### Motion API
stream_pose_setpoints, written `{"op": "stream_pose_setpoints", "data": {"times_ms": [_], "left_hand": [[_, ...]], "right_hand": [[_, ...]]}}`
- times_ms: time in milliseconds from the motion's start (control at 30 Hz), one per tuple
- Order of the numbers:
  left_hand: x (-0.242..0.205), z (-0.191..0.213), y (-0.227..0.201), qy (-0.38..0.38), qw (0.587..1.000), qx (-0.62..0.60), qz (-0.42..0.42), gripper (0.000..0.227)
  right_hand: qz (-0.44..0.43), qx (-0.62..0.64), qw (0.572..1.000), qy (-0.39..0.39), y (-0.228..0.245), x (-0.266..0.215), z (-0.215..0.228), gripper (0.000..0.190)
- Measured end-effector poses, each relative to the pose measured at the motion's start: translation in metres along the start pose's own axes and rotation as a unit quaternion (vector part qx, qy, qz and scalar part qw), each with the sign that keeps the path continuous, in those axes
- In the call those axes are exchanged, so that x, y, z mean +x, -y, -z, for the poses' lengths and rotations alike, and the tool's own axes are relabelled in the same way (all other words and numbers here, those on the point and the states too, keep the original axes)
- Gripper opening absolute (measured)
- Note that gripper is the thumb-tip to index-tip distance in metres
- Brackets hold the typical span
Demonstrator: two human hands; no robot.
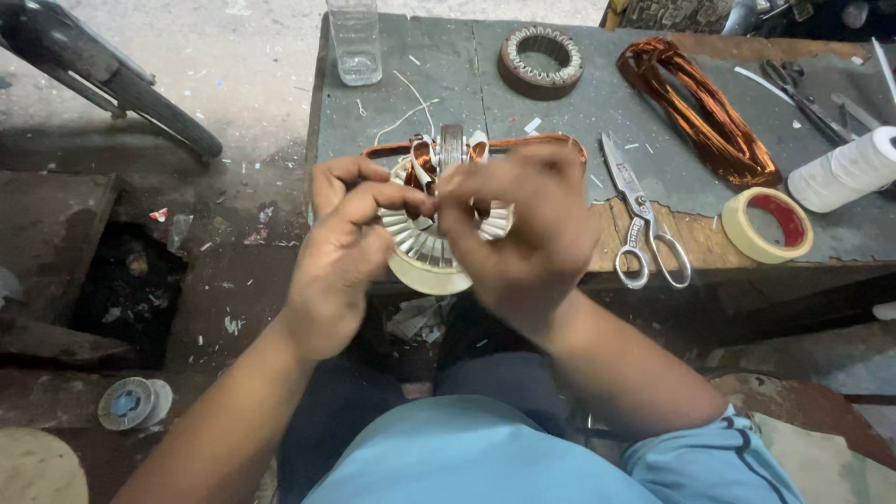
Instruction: The person winds copper wire around a motor stator, tucking the wire into slots and securing it with white tape. They use scissors to cut tape and continue winding the wire around the stator.
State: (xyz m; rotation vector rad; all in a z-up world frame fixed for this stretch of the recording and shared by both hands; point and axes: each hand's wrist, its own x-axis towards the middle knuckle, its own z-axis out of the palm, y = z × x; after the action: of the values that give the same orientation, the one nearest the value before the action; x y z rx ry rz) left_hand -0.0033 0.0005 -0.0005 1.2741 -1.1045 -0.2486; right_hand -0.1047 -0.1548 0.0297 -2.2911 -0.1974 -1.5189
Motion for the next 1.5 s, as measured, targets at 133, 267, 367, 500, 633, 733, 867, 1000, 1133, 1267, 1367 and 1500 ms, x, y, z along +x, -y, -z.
{"op": "stream_pose_setpoints", "data": {"times_ms": [133,267,367,500,633,733,867,1000,1133,1267,1367,1500], "left_hand": [[0.001,0.002,-0.003,-0.010,0.987,-0.158,-0.005,0.053],[-0.004,0.002,0.001,-0.004,1.000,-0.025,0.008,0.063],[-0.002,0.005,0.003,0.011,0.980,-0.197,0.039,0.067],[-0.005,0.004,0.008,-0.013,0.999,0.038,-0.015,0.071],[-0.003,0.005,0.008,-0.005,0.969,-0.248,0.022,0.064],[-0.001,0.004,0.008,-0.031,0.983,-0.183,0.009,0.050],[-0.001,-0.004,0.006,-0.083,0.996,0.025,-0.026,0.028],[0.004,-0.001,0.002,-0.117,0.976,0.169,-0.070,0.021],[0.006,0.005,0.005,-0.099,0.981,0.160,-0.049,0.015],[0.008,0.006,0.009,-0.087,0.993,0.076,-0.032,0.013],[0.010,0.006,0.012,-0.085,0.994,0.052,-0.033,0.012],[0.009,0.006,0.012,-0.094,0.992,0.077,-0.042,0.017]], "right_hand": [[0.068,0.017,0.996,0.060,-0.001,0.004,-0.001,0.020],[0.037,0.021,0.999,0.017,-0.003,0.003,0.000,0.021],[0.019,0.001,1.000,0.008,-0.001,0.007,-0.002,0.021],[0.055,0.018,0.998,0.034,0.002,0.006,0.002,0.021],[0.010,-0.006,1.000,0.019,-0.001,0.006,0.000,0.023],[0.095,-0.018,0.995,0.035,0.002,-0.002,-0.003,0.025],[0.075,-0.021,0.997,0.023,0.001,-0.009,-0.003,0.025],[0.065,0.002,0.997,0.038,-0.002,-0.004,-0.001,0.024],[0.029,0.023,0.998,0.045,-0.005,0.002,0.000,0.022],[0.033,-0.033,0.999,0.010,-0.002,0.004,0.001,0.019],[0.091,-0.097,0.991,0.020,0.003,0.002,0.001,0.019],[0.064,-0.067,0.993,0.077,0.006,0.002,0.002,0.020]]}}
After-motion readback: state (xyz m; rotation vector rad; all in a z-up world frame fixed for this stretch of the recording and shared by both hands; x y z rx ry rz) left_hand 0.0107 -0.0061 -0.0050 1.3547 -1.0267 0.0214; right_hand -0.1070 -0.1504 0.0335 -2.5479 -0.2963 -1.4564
